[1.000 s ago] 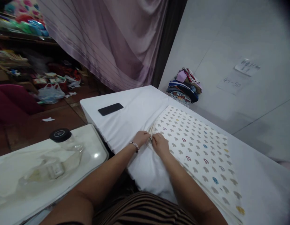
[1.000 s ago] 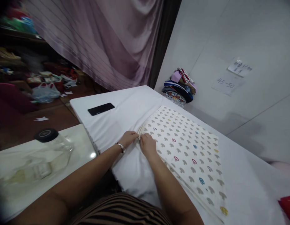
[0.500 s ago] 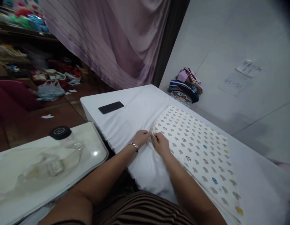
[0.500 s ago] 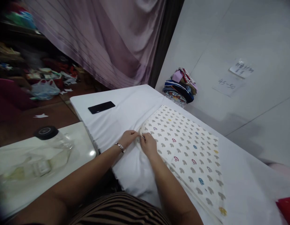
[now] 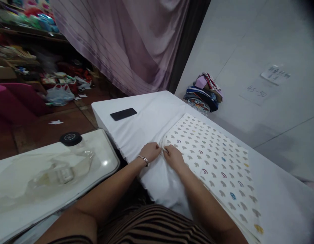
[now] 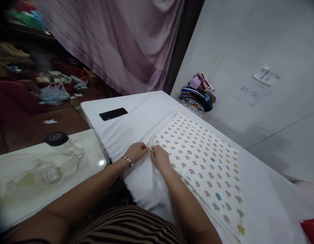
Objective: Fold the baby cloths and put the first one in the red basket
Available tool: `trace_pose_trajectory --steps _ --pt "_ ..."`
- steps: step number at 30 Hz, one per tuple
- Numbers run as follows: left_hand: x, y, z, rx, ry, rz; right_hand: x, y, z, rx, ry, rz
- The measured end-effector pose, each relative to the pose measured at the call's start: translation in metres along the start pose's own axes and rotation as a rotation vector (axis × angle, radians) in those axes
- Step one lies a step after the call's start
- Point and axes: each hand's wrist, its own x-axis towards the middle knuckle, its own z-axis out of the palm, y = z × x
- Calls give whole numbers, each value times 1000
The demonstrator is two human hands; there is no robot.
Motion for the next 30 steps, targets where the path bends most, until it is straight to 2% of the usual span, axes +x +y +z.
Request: trace_pose_trajectory --steps 4,8,14,19,25,30 --pt "3 2 0 15 -9 -15 -2 3 4 60 80 30" --pt "5 7 0 50 -19 -40 -3 3 4 97 79 33" --pt "7 16 2 61 -55 -50 -2 14 17 313 193 126" --pt "7 18 7 -18 11 -42 -3 22 21 477 236 175" --pt "5 21 13 -214 9 -99 -4 21 21 517 234 172" --pt "5 21 15 -262 -12 -114 -5 18 17 450 239 154"
